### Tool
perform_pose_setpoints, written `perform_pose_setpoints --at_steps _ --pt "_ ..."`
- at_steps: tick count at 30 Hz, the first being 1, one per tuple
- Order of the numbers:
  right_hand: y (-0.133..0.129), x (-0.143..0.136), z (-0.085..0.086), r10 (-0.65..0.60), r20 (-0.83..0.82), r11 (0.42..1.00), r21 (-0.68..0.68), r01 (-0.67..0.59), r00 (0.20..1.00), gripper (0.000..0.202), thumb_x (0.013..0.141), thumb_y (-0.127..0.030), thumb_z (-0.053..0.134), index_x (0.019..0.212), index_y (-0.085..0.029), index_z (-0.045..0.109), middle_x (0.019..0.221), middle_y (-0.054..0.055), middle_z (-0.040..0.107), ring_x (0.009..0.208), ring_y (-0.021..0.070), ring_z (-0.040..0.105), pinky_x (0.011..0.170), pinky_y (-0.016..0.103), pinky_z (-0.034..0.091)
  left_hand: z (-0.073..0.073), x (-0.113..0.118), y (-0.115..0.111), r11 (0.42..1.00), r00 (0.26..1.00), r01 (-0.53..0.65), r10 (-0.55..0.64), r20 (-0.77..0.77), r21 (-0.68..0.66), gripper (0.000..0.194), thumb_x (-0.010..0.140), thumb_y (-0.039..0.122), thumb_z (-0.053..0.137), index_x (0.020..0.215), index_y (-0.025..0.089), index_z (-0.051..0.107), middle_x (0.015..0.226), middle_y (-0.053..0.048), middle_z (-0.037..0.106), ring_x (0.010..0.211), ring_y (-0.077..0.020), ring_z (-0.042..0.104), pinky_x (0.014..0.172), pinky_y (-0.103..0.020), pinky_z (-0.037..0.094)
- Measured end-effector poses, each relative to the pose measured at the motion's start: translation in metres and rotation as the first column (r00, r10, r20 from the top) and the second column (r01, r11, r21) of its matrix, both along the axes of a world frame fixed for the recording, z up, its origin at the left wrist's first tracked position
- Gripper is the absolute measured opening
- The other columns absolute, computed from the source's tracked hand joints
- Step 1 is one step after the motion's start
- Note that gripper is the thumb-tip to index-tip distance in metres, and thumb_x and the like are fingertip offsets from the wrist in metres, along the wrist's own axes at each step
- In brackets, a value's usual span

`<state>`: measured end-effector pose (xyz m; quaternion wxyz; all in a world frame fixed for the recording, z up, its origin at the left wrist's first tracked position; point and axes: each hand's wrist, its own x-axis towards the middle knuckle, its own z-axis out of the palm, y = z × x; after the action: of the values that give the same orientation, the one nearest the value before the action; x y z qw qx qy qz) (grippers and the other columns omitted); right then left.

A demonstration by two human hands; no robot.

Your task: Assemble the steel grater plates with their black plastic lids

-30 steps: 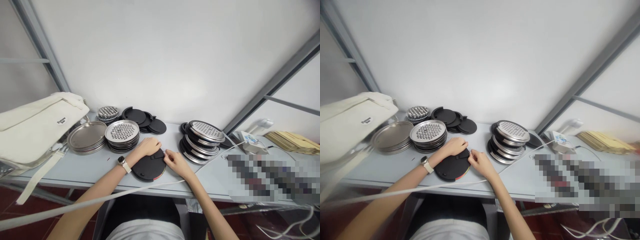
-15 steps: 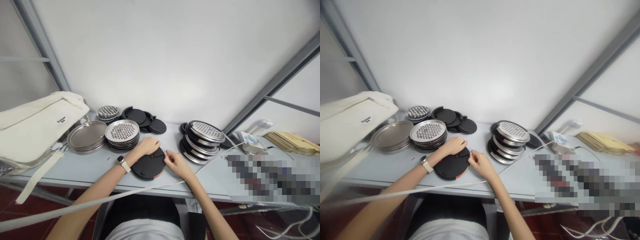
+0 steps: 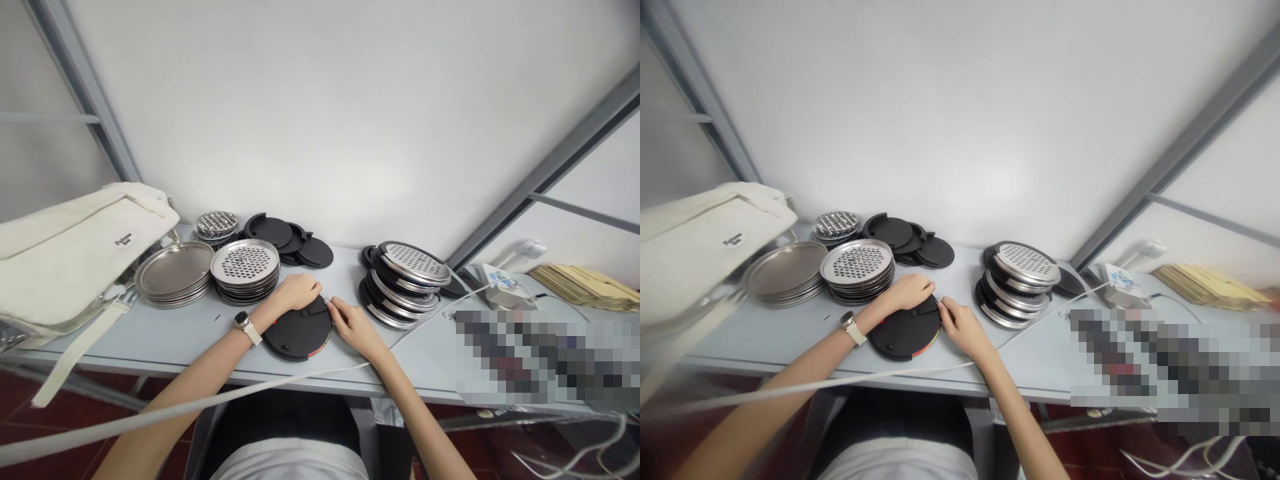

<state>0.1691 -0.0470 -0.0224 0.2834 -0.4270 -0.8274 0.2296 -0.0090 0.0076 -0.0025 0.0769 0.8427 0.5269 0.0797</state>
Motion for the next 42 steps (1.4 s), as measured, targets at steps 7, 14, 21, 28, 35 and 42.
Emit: perform_pose_setpoints --at_steps 7,14,21,28,35,42 --pt "-0.0010 0.0004 0.0014 -0.001 -0.010 1.000 0.001 0.001 1.000 0.029 0.097 -0.031 0.033 0.069 -0.021 0.033 0.055 -0.006 0.033 0.051 0.0108 0.034 0.054 0.024 0.025 0.0005 -0.0008 -0.0007 1.000 1.000 0.003 -0.003 0.000 0.001 0.043 0.093 0.032 0.030 0.081 0.014 0.067 0.083 -0.013 0.068 0.080 -0.0231 0.064 0.071 -0.032 0.040" --pt "-0.0005 0.0008 -0.0002 -0.011 0.002 1.000 0.005 0.011 1.000 0.029 0.097 -0.030 0.031 0.070 -0.021 0.035 0.055 -0.005 0.036 0.051 0.0115 0.037 0.055 0.024 0.026 0.0005 -0.0006 -0.0006 1.000 1.000 0.004 -0.004 0.002 0.000 0.040 0.092 0.031 0.032 0.080 0.015 0.066 0.084 -0.012 0.068 0.080 -0.0223 0.064 0.071 -0.031 0.040" --pt "0.0004 -0.0004 -0.0014 -0.023 0.028 1.000 0.005 0.023 0.999 0.029 0.096 -0.028 0.033 0.068 -0.021 0.034 0.053 -0.006 0.034 0.049 0.0108 0.036 0.053 0.024 0.025 -0.0007 -0.0010 0.0000 1.000 1.000 0.011 -0.011 -0.005 -0.006 0.040 0.092 0.030 0.031 0.082 0.015 0.067 0.085 -0.013 0.068 0.082 -0.0224 0.063 0.075 -0.032 0.040" --pt "0.0008 -0.0007 -0.0008 -0.039 0.047 0.999 -0.004 0.039 0.998 0.028 0.092 -0.027 0.036 0.065 -0.020 0.033 0.052 -0.007 0.033 0.048 0.0094 0.033 0.052 0.024 0.023 -0.0015 -0.0005 -0.0005 1.000 1.000 0.009 -0.009 -0.008 -0.006 0.042 0.093 0.032 0.030 0.081 0.015 0.066 0.085 -0.013 0.068 0.083 -0.0228 0.064 0.074 -0.032 0.041" --pt "0.0006 0.0011 -0.0010 -0.034 0.039 0.999 -0.010 0.034 0.999 0.030 0.089 -0.026 0.039 0.060 -0.020 0.034 0.050 -0.007 0.029 0.047 0.0088 0.030 0.049 0.024 0.022 -0.0002 -0.0007 0.0001 1.000 1.000 -0.002 0.002 -0.007 -0.005 0.042 0.092 0.031 0.031 0.080 0.014 0.067 0.084 -0.013 0.068 0.083 -0.0233 0.064 0.073 -0.032 0.041" --pt "-0.0007 0.0001 0.0001 -0.027 0.028 1.000 0.009 0.027 0.999 0.030 0.094 -0.029 0.034 0.065 -0.020 0.036 0.052 -0.006 0.032 0.048 0.0099 0.033 0.052 0.025 0.024 -0.0010 -0.0008 0.0007 1.000 1.000 -0.004 0.004 -0.007 0.000 0.043 0.093 0.032 0.030 0.081 0.015 0.067 0.084 -0.012 0.068 0.082 -0.0222 0.064 0.075 -0.032 0.041"
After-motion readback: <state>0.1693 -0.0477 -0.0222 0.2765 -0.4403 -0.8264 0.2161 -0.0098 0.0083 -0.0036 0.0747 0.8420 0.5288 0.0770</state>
